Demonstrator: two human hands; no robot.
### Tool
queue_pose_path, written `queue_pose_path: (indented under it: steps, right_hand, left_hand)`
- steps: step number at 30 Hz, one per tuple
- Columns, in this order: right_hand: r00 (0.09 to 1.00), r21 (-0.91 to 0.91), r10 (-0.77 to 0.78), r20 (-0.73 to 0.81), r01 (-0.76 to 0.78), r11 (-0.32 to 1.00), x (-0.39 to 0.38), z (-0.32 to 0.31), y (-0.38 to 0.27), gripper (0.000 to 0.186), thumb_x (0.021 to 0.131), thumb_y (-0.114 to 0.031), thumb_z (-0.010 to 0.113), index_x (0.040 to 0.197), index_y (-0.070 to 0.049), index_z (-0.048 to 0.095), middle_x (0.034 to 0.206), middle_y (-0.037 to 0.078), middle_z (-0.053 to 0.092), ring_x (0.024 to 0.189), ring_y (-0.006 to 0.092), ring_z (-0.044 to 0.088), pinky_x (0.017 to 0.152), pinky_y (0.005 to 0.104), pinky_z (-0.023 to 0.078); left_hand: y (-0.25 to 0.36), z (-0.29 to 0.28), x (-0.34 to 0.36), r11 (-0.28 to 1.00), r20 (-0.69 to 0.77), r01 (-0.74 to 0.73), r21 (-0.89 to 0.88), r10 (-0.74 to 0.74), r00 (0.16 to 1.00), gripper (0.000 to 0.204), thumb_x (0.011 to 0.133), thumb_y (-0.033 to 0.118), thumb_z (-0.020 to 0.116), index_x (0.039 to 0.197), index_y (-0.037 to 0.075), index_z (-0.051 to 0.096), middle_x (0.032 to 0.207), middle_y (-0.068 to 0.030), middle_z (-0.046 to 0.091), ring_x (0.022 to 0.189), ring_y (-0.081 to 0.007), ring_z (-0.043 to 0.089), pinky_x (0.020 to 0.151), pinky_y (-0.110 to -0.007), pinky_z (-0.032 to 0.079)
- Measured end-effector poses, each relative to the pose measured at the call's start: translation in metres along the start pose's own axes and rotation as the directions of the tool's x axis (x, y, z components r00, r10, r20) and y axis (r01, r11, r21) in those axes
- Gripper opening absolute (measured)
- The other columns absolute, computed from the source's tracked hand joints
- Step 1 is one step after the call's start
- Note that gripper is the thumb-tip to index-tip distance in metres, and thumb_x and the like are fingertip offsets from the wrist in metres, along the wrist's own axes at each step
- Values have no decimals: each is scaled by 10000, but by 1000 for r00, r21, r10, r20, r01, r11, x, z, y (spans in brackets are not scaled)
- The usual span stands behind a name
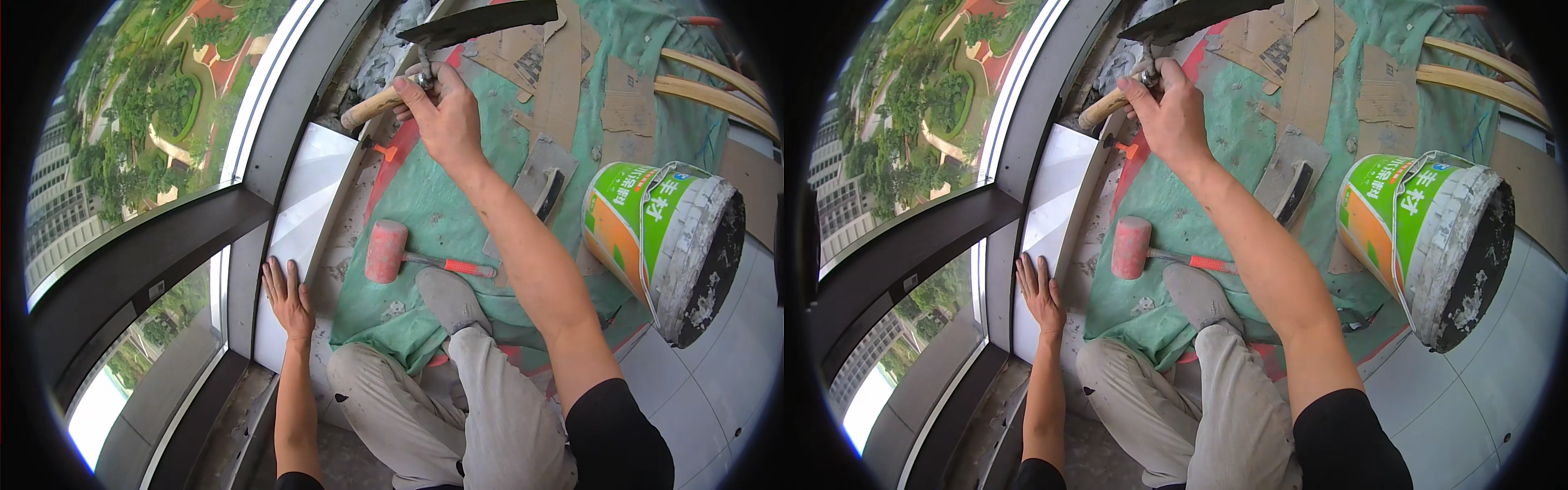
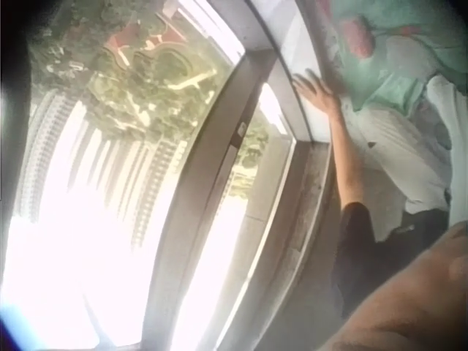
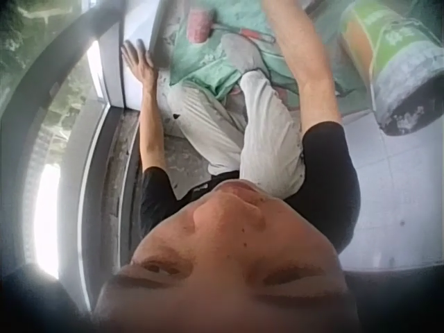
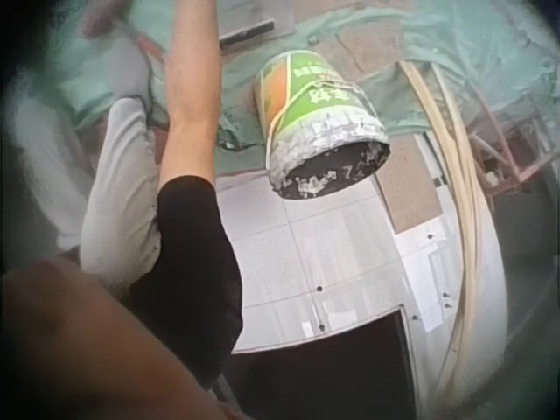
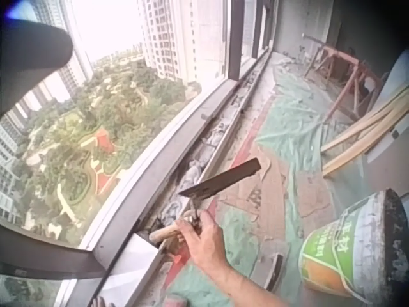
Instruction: Installing a tile or sill plate on a window frame using mortar and a rubber mallet.
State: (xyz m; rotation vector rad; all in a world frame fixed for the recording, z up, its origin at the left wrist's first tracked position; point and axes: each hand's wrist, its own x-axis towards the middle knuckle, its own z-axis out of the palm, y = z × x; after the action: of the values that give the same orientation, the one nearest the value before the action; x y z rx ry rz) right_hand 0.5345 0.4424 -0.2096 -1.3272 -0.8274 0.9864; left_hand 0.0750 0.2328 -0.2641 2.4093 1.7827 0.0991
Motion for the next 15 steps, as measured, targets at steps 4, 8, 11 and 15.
queue_pose_path:
  steps: [4,8,11,15]
  right_hand:
    - [995,-175,-92,31,96,980,-15,11,-15,413,1151,-378,814,1127,14,689,911,132,803,777,224,814,724,399,627]
    - [986,-462,-88,141,144,875,-29,-20,-63,392,1158,-378,780,1084,-1,705,810,124,750,722,225,757,679,420,593]
    - [957,-360,238,165,-166,918,-35,-34,-101,406,1155,-391,771,1082,5,724,775,73,729,666,155,715,609,383,561]
    - [808,-666,511,293,-211,715,-21,-44,-128,407,1156,-385,751,1086,16,745,791,42,731,629,109,690,564,354,539]
  left_hand:
    - [-2,-3,-3,1000,5,24,9,-24,1000,579,1253,385,480,1784,172,568,1930,-210,359,1793,-471,287,1460,-604,201]
    - [1,-10,2,999,-11,33,-17,-33,999,562,1225,362,548,1758,194,605,1909,-197,402,1780,-451,329,1463,-587,217]
    - [1,-12,1,998,-38,46,-33,-47,998,555,1203,343,596,1744,221,628,1904,-173,422,1769,-426,362,1468,-565,226]
    - [3,-14,6,998,-34,61,-34,-62,997,554,1207,347,598,1753,254,619,1906,-156,423,1768,-407,371,1467,-541,241]
